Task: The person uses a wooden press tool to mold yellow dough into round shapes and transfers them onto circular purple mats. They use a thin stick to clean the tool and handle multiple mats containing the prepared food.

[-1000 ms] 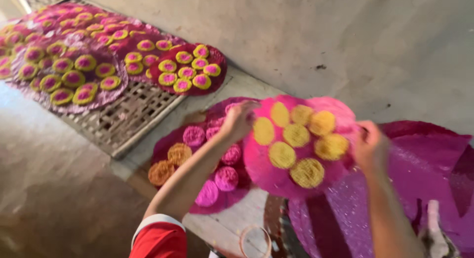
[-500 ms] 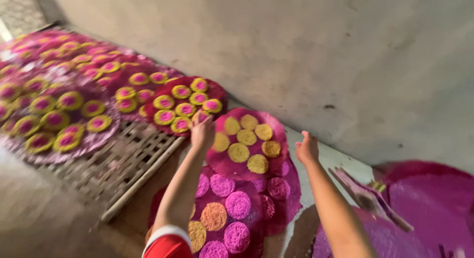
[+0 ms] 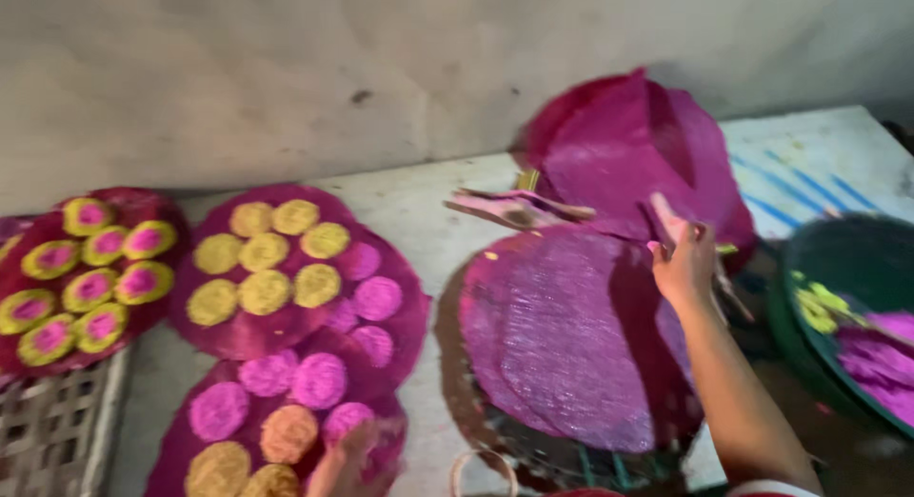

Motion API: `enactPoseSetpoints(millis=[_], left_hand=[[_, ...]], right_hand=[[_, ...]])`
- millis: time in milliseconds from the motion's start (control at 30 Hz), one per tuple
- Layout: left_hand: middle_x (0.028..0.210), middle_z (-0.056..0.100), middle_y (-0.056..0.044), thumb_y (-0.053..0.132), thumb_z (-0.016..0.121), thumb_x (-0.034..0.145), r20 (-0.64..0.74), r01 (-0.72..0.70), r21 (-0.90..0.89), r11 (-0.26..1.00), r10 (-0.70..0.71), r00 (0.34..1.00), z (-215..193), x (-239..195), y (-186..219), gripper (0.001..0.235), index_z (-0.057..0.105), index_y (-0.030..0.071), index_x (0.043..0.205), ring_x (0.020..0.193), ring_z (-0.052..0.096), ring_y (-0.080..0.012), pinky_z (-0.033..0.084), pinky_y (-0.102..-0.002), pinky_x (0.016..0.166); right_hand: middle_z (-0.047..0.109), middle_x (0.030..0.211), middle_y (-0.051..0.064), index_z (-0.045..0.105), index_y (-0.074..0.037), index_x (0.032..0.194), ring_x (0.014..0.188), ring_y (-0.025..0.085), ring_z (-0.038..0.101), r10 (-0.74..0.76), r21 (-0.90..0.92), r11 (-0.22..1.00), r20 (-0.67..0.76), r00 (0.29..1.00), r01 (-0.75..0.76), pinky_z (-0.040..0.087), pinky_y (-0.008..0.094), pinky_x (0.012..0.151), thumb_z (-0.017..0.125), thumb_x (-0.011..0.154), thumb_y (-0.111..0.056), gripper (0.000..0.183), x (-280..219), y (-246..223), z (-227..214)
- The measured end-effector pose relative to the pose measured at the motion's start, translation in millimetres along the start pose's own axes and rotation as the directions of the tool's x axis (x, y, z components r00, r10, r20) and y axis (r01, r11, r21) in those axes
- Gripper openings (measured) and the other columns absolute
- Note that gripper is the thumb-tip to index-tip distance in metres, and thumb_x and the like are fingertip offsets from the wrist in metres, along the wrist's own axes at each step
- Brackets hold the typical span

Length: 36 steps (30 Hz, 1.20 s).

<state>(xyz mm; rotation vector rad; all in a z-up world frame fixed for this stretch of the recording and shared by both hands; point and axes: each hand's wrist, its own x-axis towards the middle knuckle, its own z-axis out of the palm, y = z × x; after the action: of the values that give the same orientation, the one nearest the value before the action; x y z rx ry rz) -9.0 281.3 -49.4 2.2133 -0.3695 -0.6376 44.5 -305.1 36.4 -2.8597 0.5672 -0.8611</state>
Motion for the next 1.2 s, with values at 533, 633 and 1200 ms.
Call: enactPoseSetpoints(millis=[533,633,1200], left_hand=[[0.108,0.066,-0.008,0.029,0.070,0.086,-0.626,0.356,0.255,0.899,-0.127,0.770,155.6,-59.6,101.2,0.027,0.067,0.016,0.110,0.103,0.064,-0.0337,0.053,-0.047,0.082],[0.108,0.067,-0.006,0.037,0.075,0.079,-0.649,0.429,0.189,0.883,-0.216,0.729,165.4,-66.0,124.9,0.033,0.070,0.018,0.106,0.103,0.064,-0.0311,0.053,-0.046,0.082],[0.084,0.071,-0.011,0.021,0.076,0.085,-0.806,0.098,-0.072,0.993,-0.116,0.581,126.9,-23.0,196.7,0.014,0.074,0.011,0.094,0.074,0.072,-0.0285,0.056,-0.041,0.067]], right_hand=[[0.068,0.106,0.030,0.061,0.006,0.113,0.097,0.049,0.066,0.009,0.277,0.961,0.039,0.999,-0.019,0.053,0.052,0.085,0.090,0.084,-0.025,0.051,-58.1,155.4,19.2],[0.068,0.114,0.020,0.062,0.004,0.122,0.100,0.037,0.069,0.033,0.652,0.754,0.074,0.997,-0.073,0.054,0.044,0.088,0.087,0.094,-0.027,0.049,-52.4,144.0,2.8],[0.058,0.095,0.009,0.044,-0.004,0.148,0.082,0.021,0.054,-0.578,0.662,-0.132,0.553,0.600,-0.738,0.046,0.036,0.073,0.059,0.081,-0.087,0.107,-81.5,74.9,-94.6]])
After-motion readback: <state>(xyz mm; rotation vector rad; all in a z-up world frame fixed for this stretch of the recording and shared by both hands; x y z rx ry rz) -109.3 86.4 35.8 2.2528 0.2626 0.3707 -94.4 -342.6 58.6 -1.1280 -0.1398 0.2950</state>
